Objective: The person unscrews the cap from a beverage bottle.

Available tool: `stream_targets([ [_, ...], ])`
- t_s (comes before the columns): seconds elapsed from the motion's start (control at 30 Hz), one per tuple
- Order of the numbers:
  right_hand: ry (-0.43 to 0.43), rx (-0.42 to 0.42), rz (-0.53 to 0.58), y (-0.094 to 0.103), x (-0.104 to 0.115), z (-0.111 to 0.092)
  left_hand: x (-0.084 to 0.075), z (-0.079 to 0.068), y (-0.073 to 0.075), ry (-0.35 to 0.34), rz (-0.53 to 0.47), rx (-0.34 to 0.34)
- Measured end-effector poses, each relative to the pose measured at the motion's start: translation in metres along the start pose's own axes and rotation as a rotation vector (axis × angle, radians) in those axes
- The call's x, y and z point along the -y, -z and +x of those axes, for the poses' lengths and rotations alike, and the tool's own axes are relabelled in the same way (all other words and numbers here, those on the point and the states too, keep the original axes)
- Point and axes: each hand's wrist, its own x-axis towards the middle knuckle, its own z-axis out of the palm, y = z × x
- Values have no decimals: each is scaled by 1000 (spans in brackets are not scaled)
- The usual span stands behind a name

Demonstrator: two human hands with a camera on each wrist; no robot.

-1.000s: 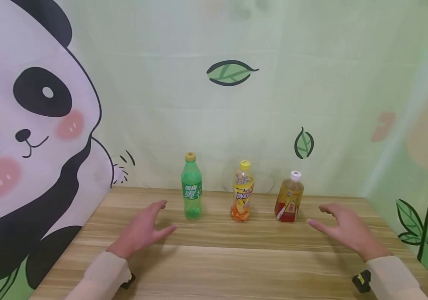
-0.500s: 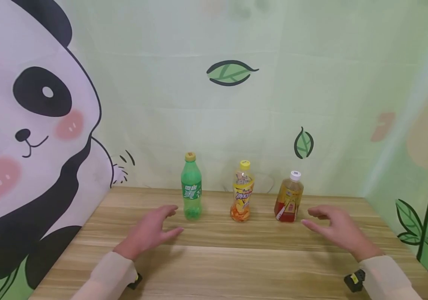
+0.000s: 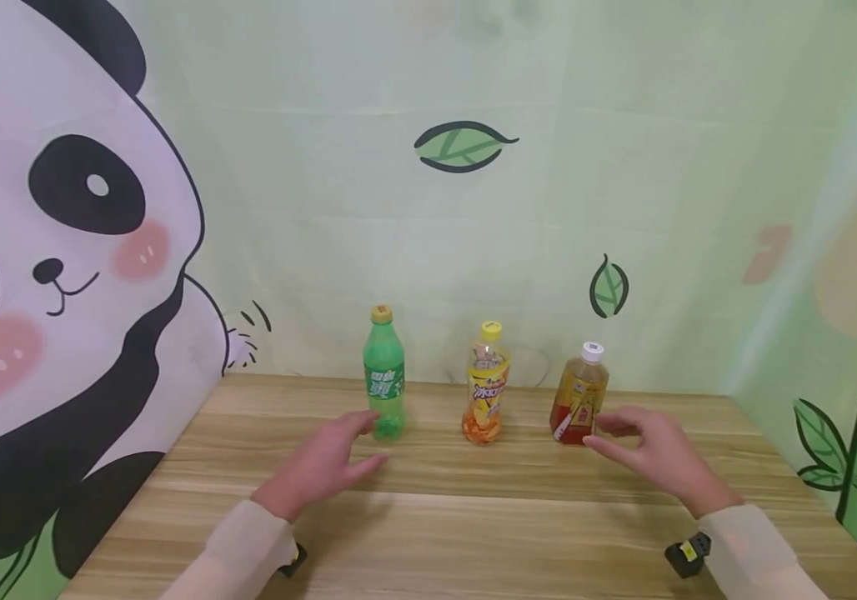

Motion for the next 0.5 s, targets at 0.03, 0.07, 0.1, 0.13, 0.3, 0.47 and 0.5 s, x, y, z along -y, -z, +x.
stream_targets([
  [0.03,2,-5,10,-1,1,1,-2,1,-1,-4,5,-1],
  [0.07,3,-9,21,-2,2,1,-3,2,-2,-6,3,1],
  [0.1,5,-12,31,-4,3,2,-4,2,-2,-10,3,2],
  [0.13,5,-14,48,-5,4,3,-6,3,-3,-14,-2,5],
  [0.3,5,-23,106,-10,10,8,-10,7,-8,-16,-23,21],
  [0.47,1,-33,148,-16,16,14,-14,10,-13,-30,-4,32],
  [0.5,-6,-34,157,-17,18,15,-15,10,-14,-37,3,32],
])
